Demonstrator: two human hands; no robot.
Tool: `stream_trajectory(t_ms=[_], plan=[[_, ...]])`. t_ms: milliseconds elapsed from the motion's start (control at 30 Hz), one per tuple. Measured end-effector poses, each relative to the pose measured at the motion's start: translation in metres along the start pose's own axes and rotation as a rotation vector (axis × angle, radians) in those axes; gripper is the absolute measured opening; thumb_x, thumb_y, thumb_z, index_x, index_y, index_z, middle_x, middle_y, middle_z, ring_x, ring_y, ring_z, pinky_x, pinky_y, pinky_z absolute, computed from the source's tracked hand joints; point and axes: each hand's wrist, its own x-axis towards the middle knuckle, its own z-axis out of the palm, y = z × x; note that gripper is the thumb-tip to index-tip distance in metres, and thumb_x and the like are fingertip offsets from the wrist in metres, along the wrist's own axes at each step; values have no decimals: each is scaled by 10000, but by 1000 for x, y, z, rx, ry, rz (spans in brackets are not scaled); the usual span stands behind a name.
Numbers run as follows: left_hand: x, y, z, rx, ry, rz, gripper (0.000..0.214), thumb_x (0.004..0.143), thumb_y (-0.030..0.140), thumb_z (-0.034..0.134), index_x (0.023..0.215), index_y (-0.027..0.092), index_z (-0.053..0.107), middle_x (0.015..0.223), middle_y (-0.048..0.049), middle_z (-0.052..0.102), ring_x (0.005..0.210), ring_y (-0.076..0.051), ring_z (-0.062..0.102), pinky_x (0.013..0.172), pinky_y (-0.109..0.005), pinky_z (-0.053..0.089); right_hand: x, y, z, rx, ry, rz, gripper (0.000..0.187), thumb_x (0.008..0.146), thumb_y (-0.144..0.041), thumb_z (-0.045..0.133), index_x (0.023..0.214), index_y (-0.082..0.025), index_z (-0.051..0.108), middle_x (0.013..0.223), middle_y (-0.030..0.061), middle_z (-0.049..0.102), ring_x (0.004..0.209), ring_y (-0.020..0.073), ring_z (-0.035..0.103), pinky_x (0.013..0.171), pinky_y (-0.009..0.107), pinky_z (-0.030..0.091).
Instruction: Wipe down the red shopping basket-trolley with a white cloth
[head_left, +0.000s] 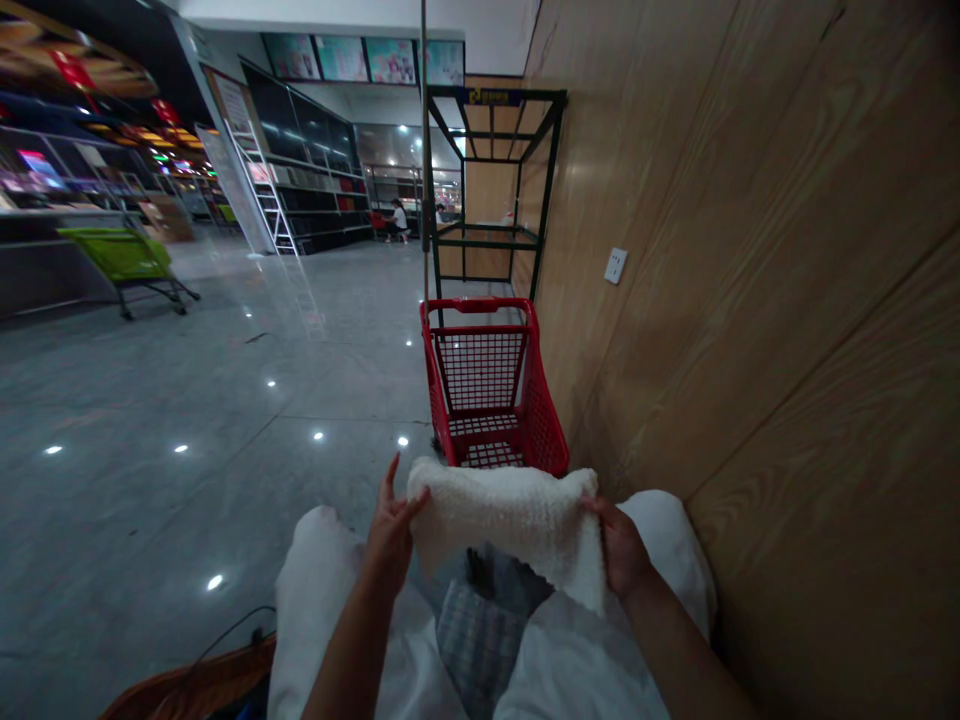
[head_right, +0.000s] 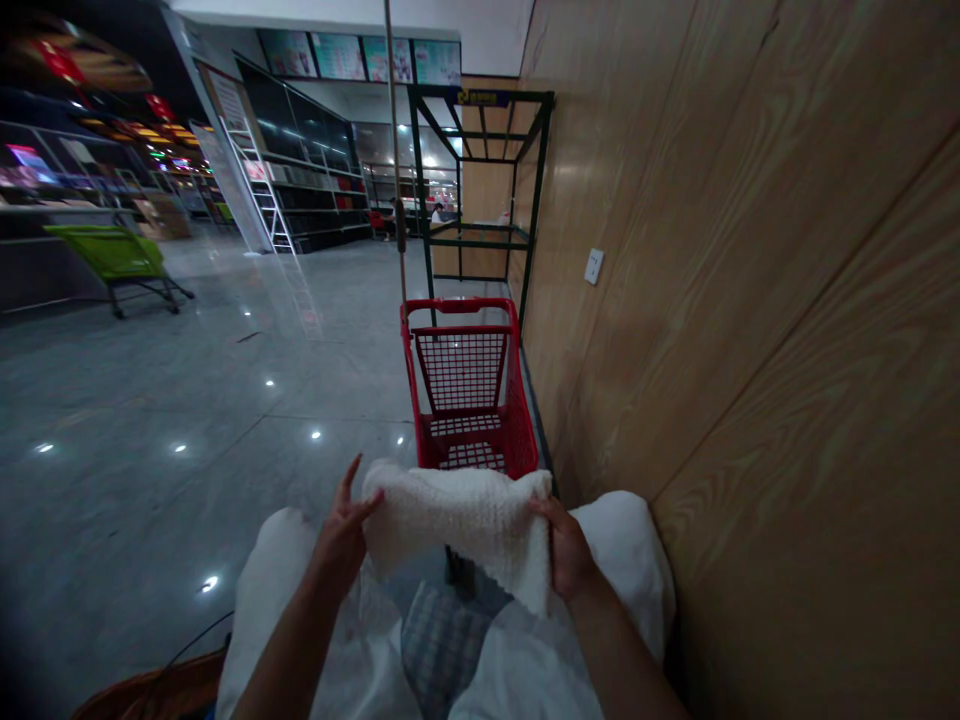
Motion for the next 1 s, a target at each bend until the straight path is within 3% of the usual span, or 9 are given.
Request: stream_trajectory(t_ms=[167, 333, 433, 500, 567, 667, 800, 900, 1000], plan=[[-9, 16, -7, 144, -179, 124, 906, 504, 330, 859, 1328, 194, 510, 917, -34, 681, 818, -155, 634, 745, -218, 491, -10, -5, -5, -92, 171, -101, 644, 512, -302, 831, 1079, -232, 535, 943, 30, 696, 852, 242, 661, 743, 353, 535], [-21, 19, -1, 559, -356, 37, 655, 563, 454, 796, 1142, 177, 664, 1002, -86, 711, 926, -253, 640, 833, -350, 506, -9, -12, -9, -589, 303, -409, 907, 561, -332, 771, 1350, -213, 339, 1122, 74, 623, 930, 233, 632, 780, 331, 522], [-24, 18, 5, 944, -217, 206, 445, 581, 437, 780, 964, 215, 726, 909, -59, 724, 886, -249, 649, 850, -378, 506, -7, -19, -20, -988, 360, -456, 635, 649, -319, 689, 1254, -237, 513, 960, 45, 657, 801, 224, 640, 727, 329, 507], [-26, 20, 6, 1119, -157, 365, 291, 626, 438, 742, 827, 227, 734, 855, -57, 704, 828, -233, 647, 813, -373, 514, -7, -24, -28, -1191, 362, -483, 280, 699, -339, 635, 959, -241, 671, 826, 43, 645, 738, 224, 626, 697, 332, 496], [-28, 24, 4, 1188, -130, 500, 228, 689, 446, 676, 715, 222, 709, 908, -76, 678, 843, -226, 640, 803, -367, 512, -7, -30, -35, -1282, 385, -596, 161, 698, -383, 634, 718, -228, 671, 868, 78, 628, 810, 242, 617, 743, 353, 492], [-28, 28, 1, 1138, -166, 521, 264, 750, 460, 591, 716, 209, 667, 967, -76, 665, 867, -211, 632, 772, -327, 509, -5, -35, -36, -1215, 354, -665, 237, 683, -433, 644, 597, -215, 610, 1042, 116, 622, 966, 269, 594, 848, 381, 473], [-32, 16, 14, 1024, -74, 356, 307, 793, 487, 515, 728, 197, 594, 626, 6, 596, 597, -153, 559, 546, -242, 439, -6, -24, -10, -946, 195, -413, 285, 737, -482, 600, 695, -204, 646, 897, 87, 686, 884, 252, 627, 816, 362, 484], [-48, -9, 43, 911, 47, 391, 312, 831, 482, 475, 753, 198, 577, 644, 8, 599, 600, -146, 553, 560, -243, 444, -13, 4, 24, -599, 140, -275, 404, 768, -577, 573, 869, -196, 661, 903, 65, 688, 914, 239, 626, 814, 338, 491], [-65, -28, 66, 865, -298, 452, 275, 814, 437, 532, 895, 195, 635, 840, -45, 682, 781, -179, 619, 725, -285, 504, -20, 33, 45, -310, 62, -124, 412, 737, -588, 639, 880, -203, 599, 801, 13, 657, 772, 192, 625, 686, 285, 507]])
